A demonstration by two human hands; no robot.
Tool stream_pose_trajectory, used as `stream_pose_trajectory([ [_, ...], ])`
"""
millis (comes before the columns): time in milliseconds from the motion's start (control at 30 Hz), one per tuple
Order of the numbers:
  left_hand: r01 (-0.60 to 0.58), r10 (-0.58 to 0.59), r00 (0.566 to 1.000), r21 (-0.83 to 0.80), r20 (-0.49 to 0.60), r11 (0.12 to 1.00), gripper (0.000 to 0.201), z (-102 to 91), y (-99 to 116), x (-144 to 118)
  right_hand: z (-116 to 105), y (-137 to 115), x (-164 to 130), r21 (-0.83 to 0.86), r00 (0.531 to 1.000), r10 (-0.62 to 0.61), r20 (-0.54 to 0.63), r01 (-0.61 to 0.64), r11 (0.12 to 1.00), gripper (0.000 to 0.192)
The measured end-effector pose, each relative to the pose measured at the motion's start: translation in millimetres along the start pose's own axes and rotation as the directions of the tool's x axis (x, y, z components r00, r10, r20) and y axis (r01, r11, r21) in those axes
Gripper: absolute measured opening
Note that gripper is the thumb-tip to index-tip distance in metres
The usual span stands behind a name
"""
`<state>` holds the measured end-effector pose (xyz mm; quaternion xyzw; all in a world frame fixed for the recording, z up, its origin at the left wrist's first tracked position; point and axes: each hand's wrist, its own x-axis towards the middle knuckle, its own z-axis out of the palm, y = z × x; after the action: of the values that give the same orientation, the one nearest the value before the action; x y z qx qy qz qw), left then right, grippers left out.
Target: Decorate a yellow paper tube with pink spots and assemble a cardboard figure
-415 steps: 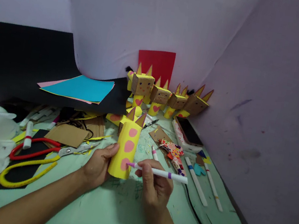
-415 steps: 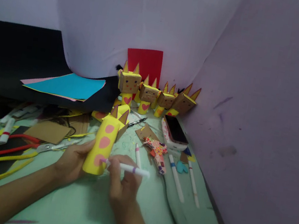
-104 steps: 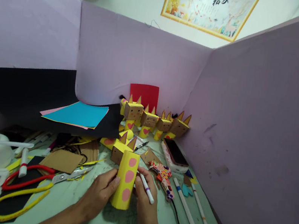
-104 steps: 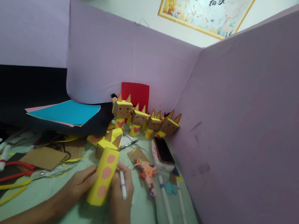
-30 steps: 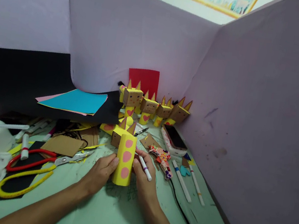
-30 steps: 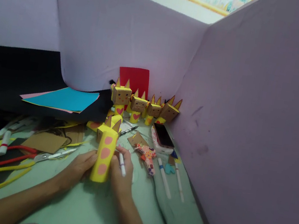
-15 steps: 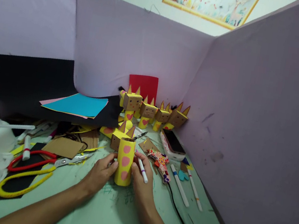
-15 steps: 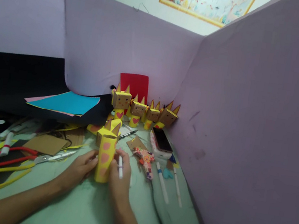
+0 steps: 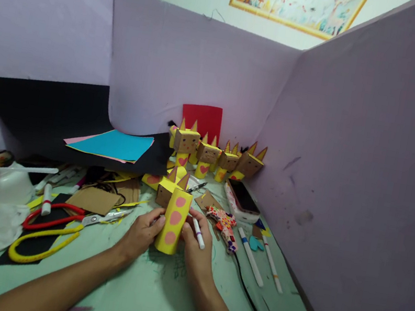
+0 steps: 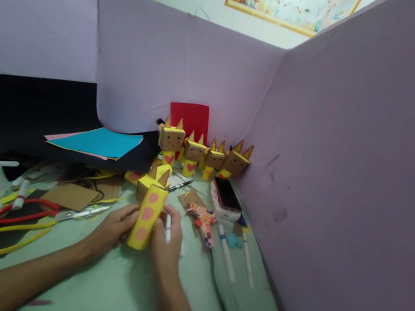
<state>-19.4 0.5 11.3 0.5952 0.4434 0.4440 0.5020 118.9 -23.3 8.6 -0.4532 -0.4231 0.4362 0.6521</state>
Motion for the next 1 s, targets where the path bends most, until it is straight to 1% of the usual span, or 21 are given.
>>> stream_pose_trajectory([
  [67,0.012,-0.014,0.999,0.04,0.029,0.999,0.043,-0.4,1,-1,0,1,0,0.0,1.0,0.001,-0.014,-0.001,1.0,0.031],
  [167,0.012,-0.017,0.998,0.074,0.069,0.997,0.047,-0.9,0,0,0,5,1,-0.045,0.998,-0.036,-0.055,0.034,0.998,0.03],
  [233,0.009,-0.015,0.996,0.066,0.085,0.998,0.05,-0.9,-2,1,-2,8,2,-0.052,0.997,-0.033,-0.064,0.03,0.998,0.032],
  [300,0.036,-0.037,0.997,0.021,0.065,0.999,0.05,-1.0,-4,3,-3,7,3,-0.036,0.995,-0.036,-0.096,0.033,0.999,0.035],
  [367,0.086,-0.085,0.996,-0.091,0.011,0.992,0.045,-1.7,-3,5,-5,3,3,-0.033,0.982,-0.083,-0.167,0.078,0.996,0.036],
  [433,0.13,-0.143,0.989,-0.284,-0.024,0.95,0.035,-3.8,1,4,-7,-4,1,-0.028,0.959,-0.15,-0.242,0.148,0.989,0.035],
  [500,0.168,-0.191,0.982,-0.497,0.005,0.851,0.022,-7.4,8,3,-7,-11,-2,-0.007,0.941,-0.195,-0.278,0.201,0.98,0.031],
  [533,0.188,-0.209,0.977,-0.578,0.03,0.794,0.017,-9.6,12,2,-6,-13,-5,0.007,0.939,-0.21,-0.274,0.22,0.975,0.029],
  [600,0.204,-0.223,0.973,-0.676,0.061,0.708,0.014,-14.1,19,0,-4,-14,-12,0.029,0.952,-0.23,-0.201,0.24,0.97,0.028],
  [667,0.202,-0.226,0.972,-0.715,0.063,0.669,0.018,-17.6,26,-1,-3,-12,-18,0.028,0.964,-0.26,-0.05,0.261,0.965,0.03],
  [733,0.212,-0.248,0.967,-0.727,0.059,0.653,0.023,-19.4,30,-1,-3,-9,-24,-0.016,0.952,-0.29,0.099,0.293,0.956,0.031],
  [767,0.222,-0.264,0.963,-0.729,0.058,0.648,0.024,-19.5,32,-1,-3,-7,-27,-0.05,0.939,-0.309,0.152,0.32,0.946,0.03],
  [833,0.237,-0.281,0.958,-0.715,0.06,0.658,0.023,-18.5,33,-2,-2,-6,-31,-0.116,0.919,-0.339,0.2,0.366,0.923,0.025],
  [867,0.239,-0.27,0.961,-0.687,0.065,0.686,0.022,-17.6,34,-3,-2,-5,-31,-0.138,0.917,-0.347,0.195,0.376,0.916,0.022],
  [933,0.215,-0.204,0.975,-0.567,0.084,0.796,0.026,-14.9,33,-6,-2,-4,-32,-0.146,0.922,-0.362,0.139,0.381,0.913,0.019],
  [1000,0.14,-0.107,0.988,-0.375,0.107,0.917,0.034,-11.9,31,-10,-2,-2,-30,-0.114,0.929,-0.366,0.051,0.37,0.922,0.021],
])
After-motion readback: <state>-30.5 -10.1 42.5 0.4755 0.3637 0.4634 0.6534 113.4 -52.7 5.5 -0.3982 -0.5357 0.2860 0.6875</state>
